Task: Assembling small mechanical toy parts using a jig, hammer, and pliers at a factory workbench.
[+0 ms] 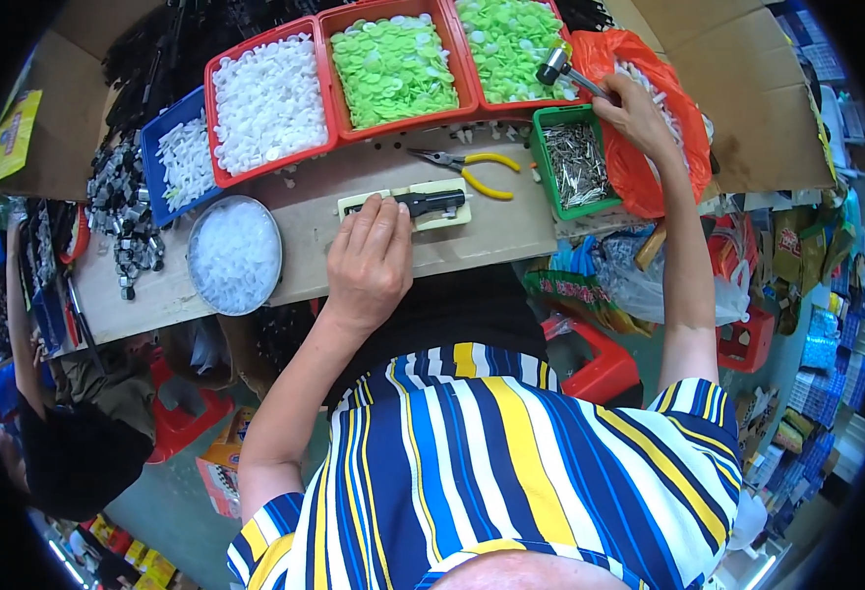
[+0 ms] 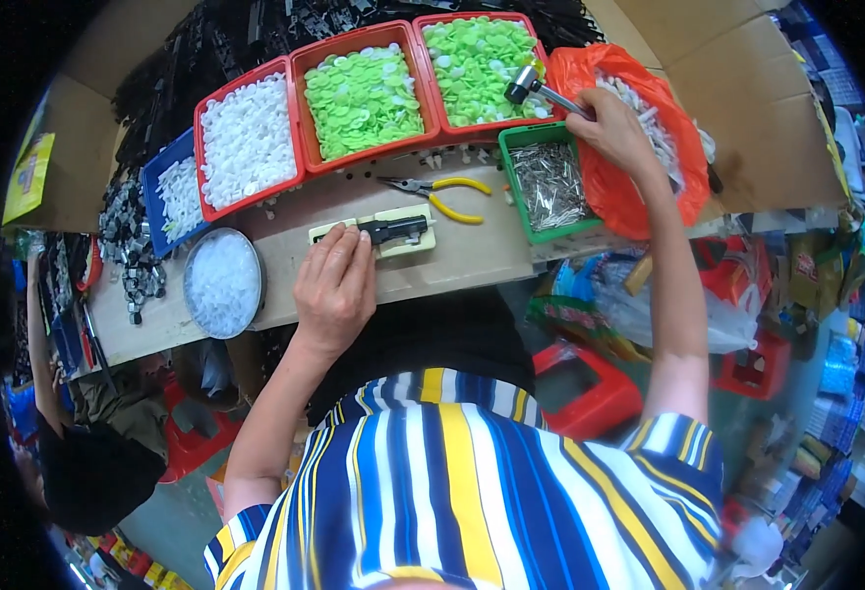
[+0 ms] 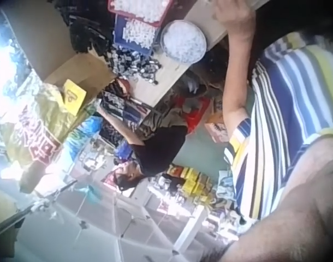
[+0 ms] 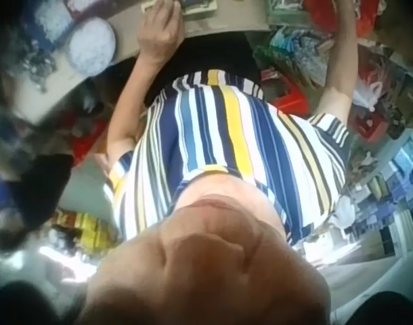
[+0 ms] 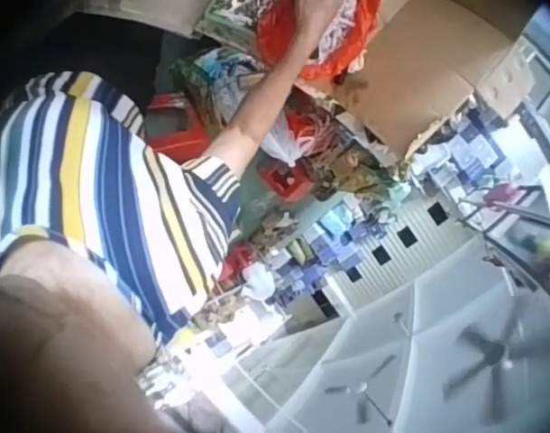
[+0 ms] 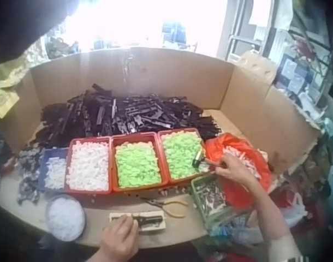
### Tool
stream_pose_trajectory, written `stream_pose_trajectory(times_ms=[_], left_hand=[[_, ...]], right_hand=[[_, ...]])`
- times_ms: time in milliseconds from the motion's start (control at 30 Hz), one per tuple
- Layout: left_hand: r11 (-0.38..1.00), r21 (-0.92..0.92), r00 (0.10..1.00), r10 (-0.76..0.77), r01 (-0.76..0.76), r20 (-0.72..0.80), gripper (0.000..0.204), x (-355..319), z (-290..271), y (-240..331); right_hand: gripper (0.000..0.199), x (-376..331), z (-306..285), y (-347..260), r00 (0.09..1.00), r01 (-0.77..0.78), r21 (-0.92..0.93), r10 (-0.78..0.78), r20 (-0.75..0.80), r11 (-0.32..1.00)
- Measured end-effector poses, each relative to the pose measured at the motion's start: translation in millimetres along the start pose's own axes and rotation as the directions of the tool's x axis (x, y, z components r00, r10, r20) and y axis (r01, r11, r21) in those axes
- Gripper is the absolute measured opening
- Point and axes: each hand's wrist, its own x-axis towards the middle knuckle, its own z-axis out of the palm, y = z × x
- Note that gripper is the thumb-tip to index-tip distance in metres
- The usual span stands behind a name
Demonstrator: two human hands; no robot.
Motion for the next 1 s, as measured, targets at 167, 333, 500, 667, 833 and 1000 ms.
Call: stream_pose_trajectory(times_ms=[167,333,500,667,833,1000], left_hand=[[1.000,0.012,1.000,0.018,-0.018,-0.001,0.023,0.0,0.5,-0.8],[1.000,0.010,1.000,0.019,-0.019,0.010,0.024,-0.1,-2.1,-2.8],[0.999,0.029,0.999,0.034,-0.035,0.025,0.026,-1.0,-2.3,-4.2],[0.998,0.034,0.998,0.053,-0.053,0.019,0.027,0.4,1.5,-3.7],[0.997,0.040,0.998,0.066,-0.066,0.015,0.025,1.8,-0.5,-3.0],[0.999,0.042,0.999,0.027,-0.029,0.038,0.027,-6.1,-2.2,5.3]], right_hand=[[0.020,-15.4,-21.1,-36.2,0.979,0.105,-0.146,-0.128,-0.159,0.984],[0.019,-59.5,-24.0,-111.1,0.914,0.330,-0.068,-0.337,-0.225,0.941],[0.027,-110.0,5.1,-158.5,0.929,0.359,0.181,-0.332,-0.166,0.916],[0.032,-118.1,46.5,-164.4,0.951,0.272,0.115,-0.286,0.121,0.955],[0.033,-123.4,52.4,-170.8,0.915,0.389,0.139,-0.365,-0.170,0.911],[0.033,-116.1,48.3,-174.0,0.950,0.258,0.044,-0.261,0.171,0.965]])
